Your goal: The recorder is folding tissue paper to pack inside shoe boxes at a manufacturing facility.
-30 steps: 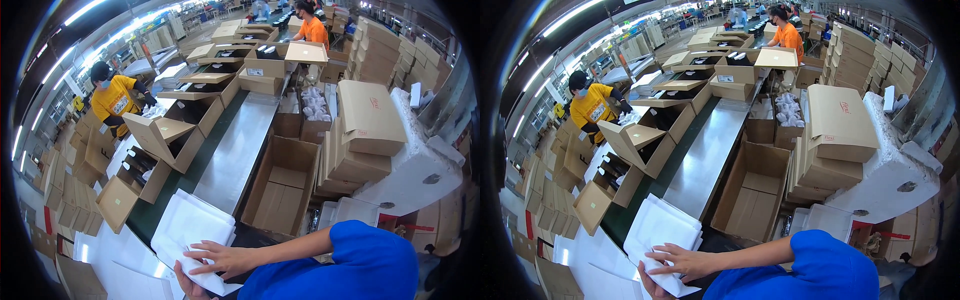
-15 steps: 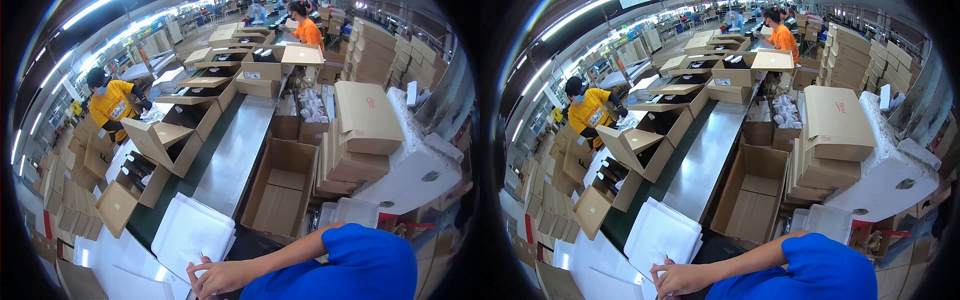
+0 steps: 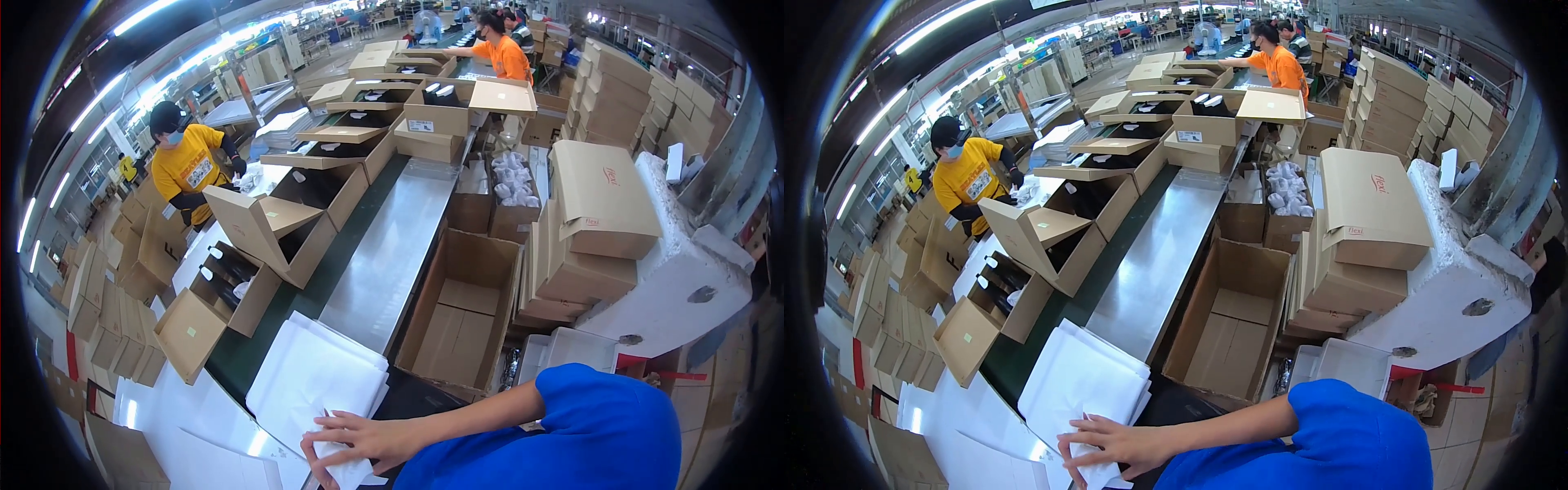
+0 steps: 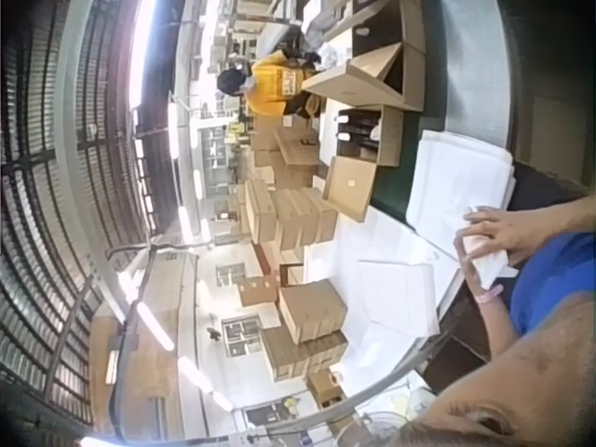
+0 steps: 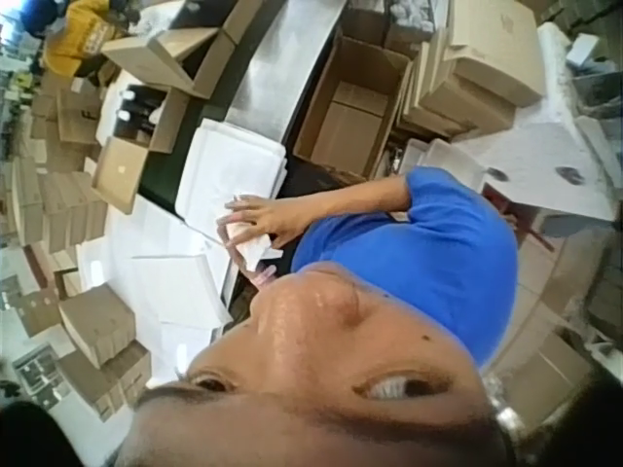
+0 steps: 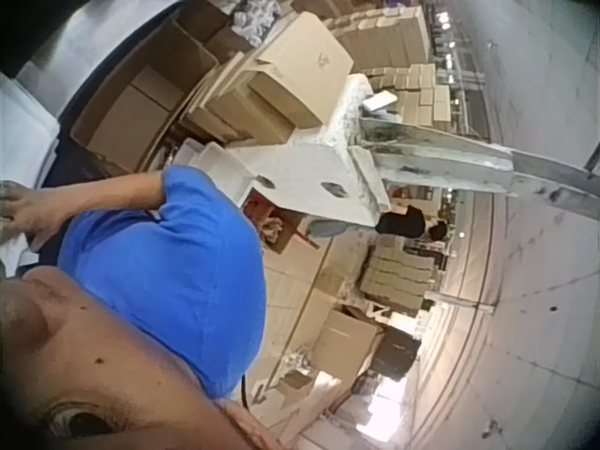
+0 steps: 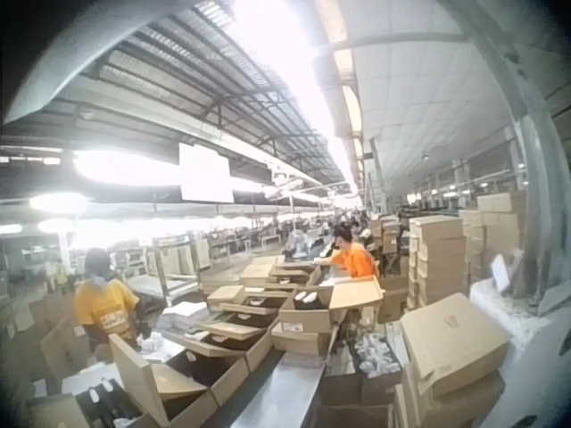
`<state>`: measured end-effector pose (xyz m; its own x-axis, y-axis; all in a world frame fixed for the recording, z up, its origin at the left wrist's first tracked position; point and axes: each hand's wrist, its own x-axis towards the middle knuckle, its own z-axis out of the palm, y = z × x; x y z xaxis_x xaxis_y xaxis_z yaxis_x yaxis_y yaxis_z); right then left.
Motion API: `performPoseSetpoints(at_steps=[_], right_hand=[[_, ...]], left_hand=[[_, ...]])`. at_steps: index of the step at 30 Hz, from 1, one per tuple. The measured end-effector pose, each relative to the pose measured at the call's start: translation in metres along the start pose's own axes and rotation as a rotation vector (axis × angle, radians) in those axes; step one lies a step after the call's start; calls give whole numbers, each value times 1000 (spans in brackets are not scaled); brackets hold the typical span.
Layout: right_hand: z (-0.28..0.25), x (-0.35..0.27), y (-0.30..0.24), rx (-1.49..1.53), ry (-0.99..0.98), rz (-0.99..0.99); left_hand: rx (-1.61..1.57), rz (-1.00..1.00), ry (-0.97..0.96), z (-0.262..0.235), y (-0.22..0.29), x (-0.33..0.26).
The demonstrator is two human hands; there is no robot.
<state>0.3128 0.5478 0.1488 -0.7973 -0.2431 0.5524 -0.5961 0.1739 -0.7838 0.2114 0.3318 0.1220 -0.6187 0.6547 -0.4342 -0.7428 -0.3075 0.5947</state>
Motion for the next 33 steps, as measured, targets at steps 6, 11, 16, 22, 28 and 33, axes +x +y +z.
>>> performPoseSetpoints(at_steps=[6,11,16,22,28,33], right_hand=[[-4,28,-15,-34,-95,-125],[-7,36,-18,51,-79,-115],[-5,37,-12,64,-135,92],[9,31,-1,117,-12,166],[14,42,3,-126,86,193],[20,42,14,-41,130,385]], left_hand=[[263,216,-34,5,-18,-2],[474,410,4,6,-34,-19],[711,583,40,-4,-41,-24],[39,257,-30,-14,-45,-17],[-154,179,85,-10,-33,-3],[-105,218,-12,33,-12,-16]])
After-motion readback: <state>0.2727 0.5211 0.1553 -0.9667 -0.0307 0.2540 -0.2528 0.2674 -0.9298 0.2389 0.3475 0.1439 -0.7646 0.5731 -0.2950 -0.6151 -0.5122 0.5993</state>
